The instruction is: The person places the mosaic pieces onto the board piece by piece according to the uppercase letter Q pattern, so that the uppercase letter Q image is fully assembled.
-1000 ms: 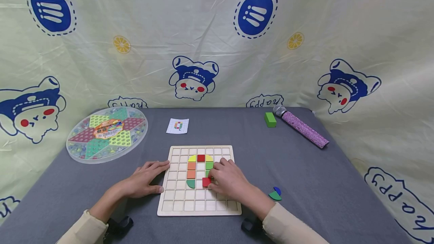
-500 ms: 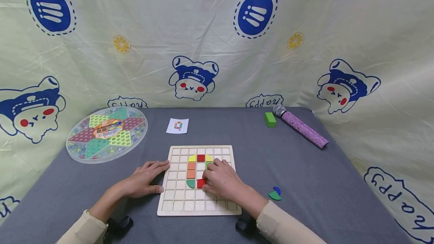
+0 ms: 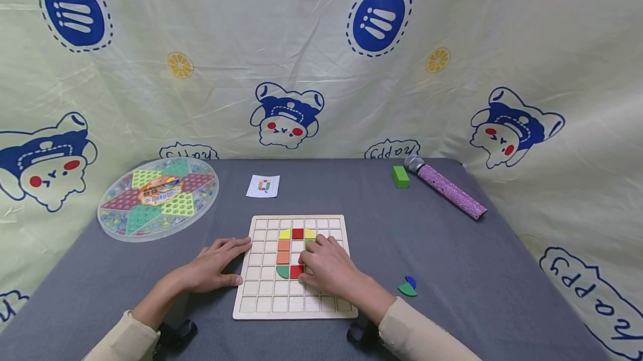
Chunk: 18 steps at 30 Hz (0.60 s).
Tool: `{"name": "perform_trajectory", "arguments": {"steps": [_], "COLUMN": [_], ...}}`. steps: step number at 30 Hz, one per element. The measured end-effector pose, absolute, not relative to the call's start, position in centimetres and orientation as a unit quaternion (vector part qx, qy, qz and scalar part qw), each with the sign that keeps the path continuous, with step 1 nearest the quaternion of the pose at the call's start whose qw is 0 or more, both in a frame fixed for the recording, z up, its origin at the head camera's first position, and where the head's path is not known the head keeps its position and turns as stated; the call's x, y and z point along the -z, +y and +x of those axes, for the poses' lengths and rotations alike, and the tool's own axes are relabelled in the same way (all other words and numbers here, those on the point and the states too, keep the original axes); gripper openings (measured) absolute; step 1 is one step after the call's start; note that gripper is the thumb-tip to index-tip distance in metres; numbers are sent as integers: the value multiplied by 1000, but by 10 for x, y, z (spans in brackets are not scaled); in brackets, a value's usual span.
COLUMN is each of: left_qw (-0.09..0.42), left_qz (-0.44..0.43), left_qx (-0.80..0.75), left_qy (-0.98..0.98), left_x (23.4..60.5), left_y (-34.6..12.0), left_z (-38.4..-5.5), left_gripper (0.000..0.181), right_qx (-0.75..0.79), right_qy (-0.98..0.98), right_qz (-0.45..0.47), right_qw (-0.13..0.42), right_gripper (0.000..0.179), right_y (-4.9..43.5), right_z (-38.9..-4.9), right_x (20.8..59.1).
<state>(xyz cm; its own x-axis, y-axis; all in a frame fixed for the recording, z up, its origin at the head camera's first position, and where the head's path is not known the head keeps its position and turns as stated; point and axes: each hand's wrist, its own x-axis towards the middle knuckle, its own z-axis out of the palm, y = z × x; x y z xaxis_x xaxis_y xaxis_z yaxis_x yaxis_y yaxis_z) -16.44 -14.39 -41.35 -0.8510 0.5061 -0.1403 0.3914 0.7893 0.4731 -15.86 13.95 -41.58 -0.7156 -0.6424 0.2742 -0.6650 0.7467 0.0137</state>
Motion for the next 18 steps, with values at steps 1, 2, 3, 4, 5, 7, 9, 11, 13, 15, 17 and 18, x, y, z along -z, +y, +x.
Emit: {"name": "perform_trajectory", "arguments": {"steps": [1, 2, 3, 4, 5, 7, 9, 11, 13, 15, 17, 18], "left_qw": [131, 132, 132, 132, 132, 132, 133, 133, 134, 134, 134, 134], "left_qz": [239, 239, 239, 239, 239, 239, 238, 238, 237, 239, 240, 240], "left_qx": [-220, -220, -220, -221, -221, -222, -222, -222, -221, -220, -220, -220], "left_qy": [937, 937, 936, 936, 936, 936, 936, 936, 937, 936, 936, 936], "left_x": [413, 413, 413, 412, 412, 412, 411, 411, 410, 410, 410, 410], "left_y": [-144, -144, -143, -143, -143, -143, -143, -143, -143, -143, -143, -143], "left_z": [-164, -164, -164, -164, -163, -163, -163, -163, -163, -163, -163, -163], "left_gripper": [72, 72, 72, 72, 72, 72, 72, 72, 72, 72, 72, 72], "right_qx": [-43, -44, -44, -44, -45, -47, -54, -61, -67, -70, -70, -71], "right_qy": [-925, -925, -925, -925, -925, -925, -925, -926, -927, -930, -933, -934], "right_qz": [352, 350, 349, 348, 347, 344, 340, 334, 329, 322, 314, 308], "right_qw": [136, 139, 143, 147, 150, 155, 158, 162, 165, 165, 164, 164], "right_gripper": [17, 17, 16, 16, 16, 19, 22, 24, 25, 25, 25, 25], "right_y": [141, 142, 144, 146, 149, 156, 163, 171, 179, 187, 195, 199], "right_z": [-158, -158, -157, -156, -156, -154, -152, -151, -149, -147, -144, -143], "right_x": [415, 415, 414, 413, 413, 411, 409, 408, 407, 407, 406, 406]}}
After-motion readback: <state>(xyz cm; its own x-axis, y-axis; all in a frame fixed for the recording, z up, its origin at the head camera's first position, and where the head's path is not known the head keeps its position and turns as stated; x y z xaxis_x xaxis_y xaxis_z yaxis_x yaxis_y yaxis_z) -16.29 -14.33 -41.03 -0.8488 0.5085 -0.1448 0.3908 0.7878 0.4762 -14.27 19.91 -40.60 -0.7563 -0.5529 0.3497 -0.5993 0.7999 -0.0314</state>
